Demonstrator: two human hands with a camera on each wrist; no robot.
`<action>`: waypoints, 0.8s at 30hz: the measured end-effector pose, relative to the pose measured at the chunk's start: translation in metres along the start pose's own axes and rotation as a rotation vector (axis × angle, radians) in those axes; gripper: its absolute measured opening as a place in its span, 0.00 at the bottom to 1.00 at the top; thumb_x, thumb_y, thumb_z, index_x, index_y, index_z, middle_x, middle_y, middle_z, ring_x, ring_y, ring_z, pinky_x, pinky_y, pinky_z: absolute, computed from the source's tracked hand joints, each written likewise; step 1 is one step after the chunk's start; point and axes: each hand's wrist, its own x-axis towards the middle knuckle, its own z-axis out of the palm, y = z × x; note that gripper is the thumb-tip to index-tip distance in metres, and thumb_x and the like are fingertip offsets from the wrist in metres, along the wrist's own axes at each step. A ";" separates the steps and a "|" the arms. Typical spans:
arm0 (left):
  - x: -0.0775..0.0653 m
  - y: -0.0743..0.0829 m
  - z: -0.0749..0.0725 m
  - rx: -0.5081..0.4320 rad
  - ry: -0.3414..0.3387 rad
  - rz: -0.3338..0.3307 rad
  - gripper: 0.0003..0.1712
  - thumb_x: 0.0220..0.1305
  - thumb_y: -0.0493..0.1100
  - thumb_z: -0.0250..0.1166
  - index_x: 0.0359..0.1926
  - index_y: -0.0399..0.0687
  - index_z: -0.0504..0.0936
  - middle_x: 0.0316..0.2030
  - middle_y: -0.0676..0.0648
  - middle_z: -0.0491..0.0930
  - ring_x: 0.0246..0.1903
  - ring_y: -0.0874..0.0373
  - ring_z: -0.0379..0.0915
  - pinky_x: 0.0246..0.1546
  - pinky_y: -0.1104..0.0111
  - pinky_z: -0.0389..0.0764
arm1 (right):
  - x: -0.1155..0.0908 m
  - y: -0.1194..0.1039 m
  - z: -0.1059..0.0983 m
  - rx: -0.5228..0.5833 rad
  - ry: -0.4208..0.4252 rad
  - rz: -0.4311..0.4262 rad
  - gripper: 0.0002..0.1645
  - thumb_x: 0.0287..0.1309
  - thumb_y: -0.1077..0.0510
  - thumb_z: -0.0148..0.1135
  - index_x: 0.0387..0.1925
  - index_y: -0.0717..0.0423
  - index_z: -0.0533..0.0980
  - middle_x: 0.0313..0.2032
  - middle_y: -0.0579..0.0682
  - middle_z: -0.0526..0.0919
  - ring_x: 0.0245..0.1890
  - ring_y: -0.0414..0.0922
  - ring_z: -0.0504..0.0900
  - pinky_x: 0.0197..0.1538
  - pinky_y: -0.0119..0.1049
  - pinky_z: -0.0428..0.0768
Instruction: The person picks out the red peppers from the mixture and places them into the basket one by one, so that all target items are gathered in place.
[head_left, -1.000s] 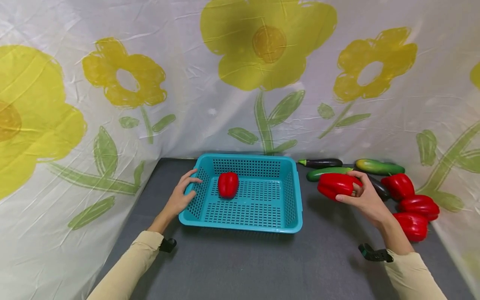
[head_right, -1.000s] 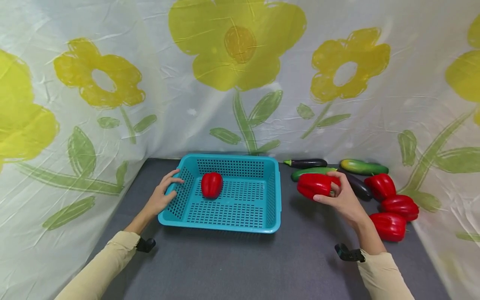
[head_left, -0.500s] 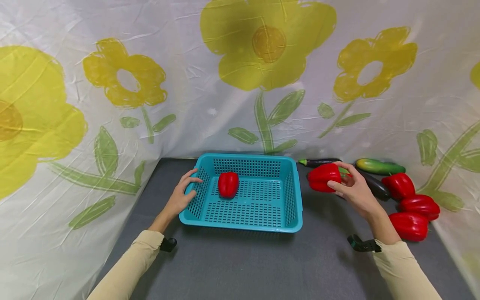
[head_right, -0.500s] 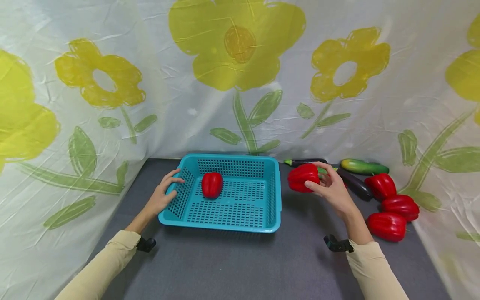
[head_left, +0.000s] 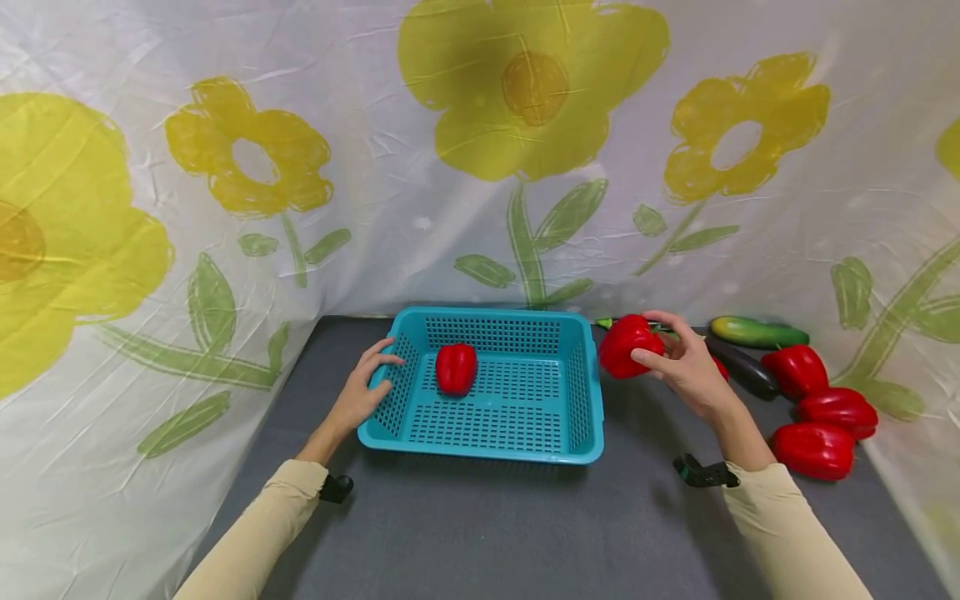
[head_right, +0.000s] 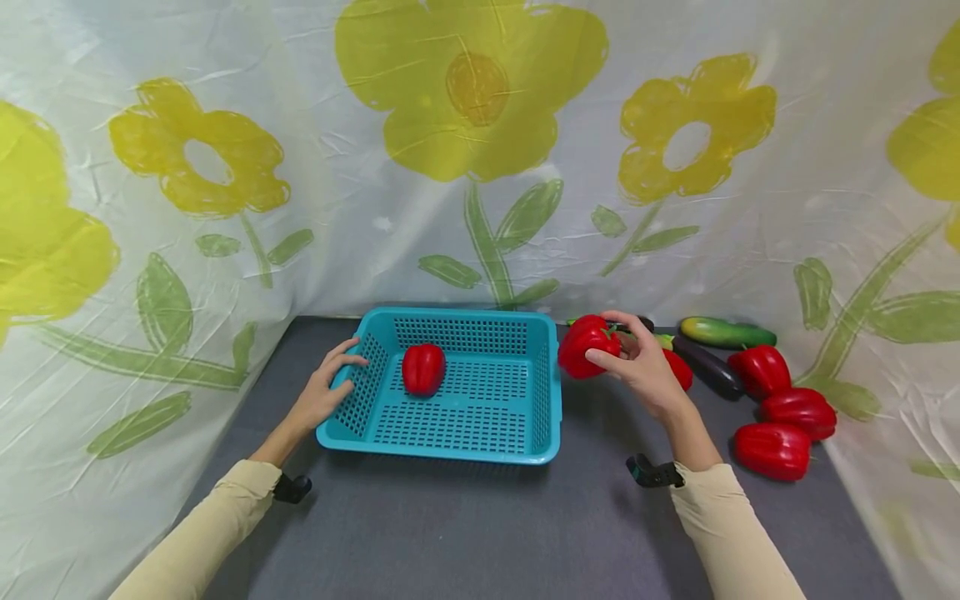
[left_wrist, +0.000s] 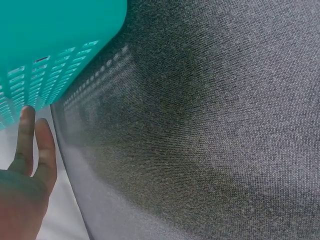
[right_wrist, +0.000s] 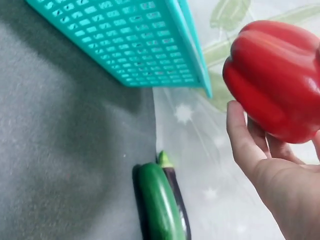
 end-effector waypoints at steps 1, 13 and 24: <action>0.000 0.005 -0.001 -0.002 -0.005 -0.003 0.21 0.60 0.17 0.52 0.53 0.26 0.78 0.72 0.26 0.56 0.72 0.28 0.45 0.58 0.38 0.54 | 0.001 0.000 0.001 -0.004 -0.006 0.002 0.39 0.66 0.64 0.64 0.73 0.51 0.60 0.62 0.59 0.69 0.58 0.56 0.72 0.48 0.44 0.82; 0.000 0.011 0.000 -0.002 0.005 -0.017 0.21 0.59 0.17 0.51 0.52 0.25 0.78 0.71 0.23 0.56 0.71 0.27 0.46 0.60 0.37 0.53 | 0.013 -0.009 0.018 0.010 -0.080 -0.027 0.36 0.67 0.65 0.63 0.72 0.47 0.64 0.64 0.59 0.67 0.60 0.57 0.69 0.48 0.45 0.82; 0.000 -0.030 0.001 0.008 0.007 -0.029 0.21 0.61 0.20 0.53 0.54 0.29 0.78 0.74 0.32 0.56 0.74 0.37 0.45 0.62 0.39 0.52 | 0.026 -0.011 0.036 0.167 -0.074 -0.043 0.29 0.70 0.65 0.58 0.70 0.59 0.65 0.60 0.57 0.71 0.56 0.55 0.75 0.48 0.46 0.82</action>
